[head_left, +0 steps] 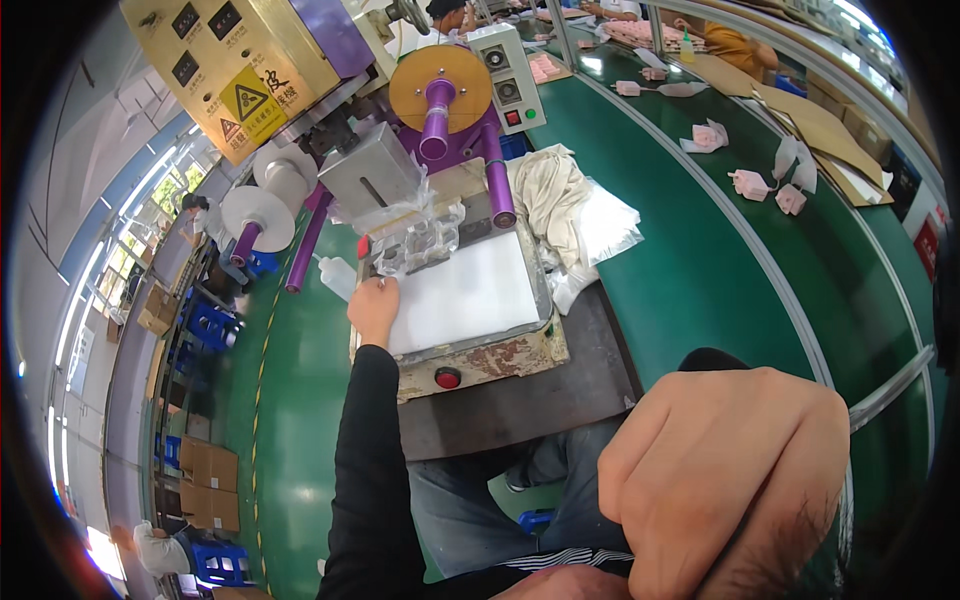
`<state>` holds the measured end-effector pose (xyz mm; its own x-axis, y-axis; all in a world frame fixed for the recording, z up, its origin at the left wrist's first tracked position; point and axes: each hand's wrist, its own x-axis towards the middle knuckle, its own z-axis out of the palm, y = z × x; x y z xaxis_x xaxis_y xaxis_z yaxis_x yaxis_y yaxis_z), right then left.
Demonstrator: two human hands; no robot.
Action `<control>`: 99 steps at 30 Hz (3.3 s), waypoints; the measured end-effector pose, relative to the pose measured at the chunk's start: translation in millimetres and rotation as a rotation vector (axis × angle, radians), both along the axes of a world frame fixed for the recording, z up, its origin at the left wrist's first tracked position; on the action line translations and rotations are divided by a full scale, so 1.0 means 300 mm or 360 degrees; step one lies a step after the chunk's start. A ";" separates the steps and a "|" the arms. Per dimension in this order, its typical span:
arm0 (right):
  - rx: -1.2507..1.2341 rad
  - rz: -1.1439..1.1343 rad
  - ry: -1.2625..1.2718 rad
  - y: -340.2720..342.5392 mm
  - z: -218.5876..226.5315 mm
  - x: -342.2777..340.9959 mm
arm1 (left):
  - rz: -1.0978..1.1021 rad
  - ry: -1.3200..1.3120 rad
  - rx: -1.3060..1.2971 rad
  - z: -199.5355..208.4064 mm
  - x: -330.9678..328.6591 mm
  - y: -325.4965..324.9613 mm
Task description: The worker takes small parts, processes them through a machine on the table, and places the results on a conveyor belt.
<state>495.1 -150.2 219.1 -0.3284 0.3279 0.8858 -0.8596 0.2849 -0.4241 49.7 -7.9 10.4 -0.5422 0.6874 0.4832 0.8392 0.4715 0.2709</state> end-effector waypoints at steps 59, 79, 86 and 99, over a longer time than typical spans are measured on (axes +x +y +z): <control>0.0656 0.0182 -0.0020 0.058 0.014 0.022 | -0.0035 0.0043 0.0071 -0.022 -0.021 -0.005; 0.0693 -0.0177 0.0171 0.035 0.008 0.039 | -0.0057 0.0084 0.0093 -0.026 -0.022 -0.005; 0.0700 -0.0223 0.0196 0.037 -0.001 0.032 | -0.0061 0.0067 0.0123 -0.030 -0.020 -0.002; 0.0708 -0.0266 0.0226 0.040 -0.013 0.017 | -0.0033 0.0069 0.0109 -0.026 -0.021 -0.014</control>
<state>500.2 -138.4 215.3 -0.1697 -0.0543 0.9840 -0.8272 0.5506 -0.1123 43.5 -12.1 2.5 -0.5058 0.6628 0.5521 0.8602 0.4354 0.2654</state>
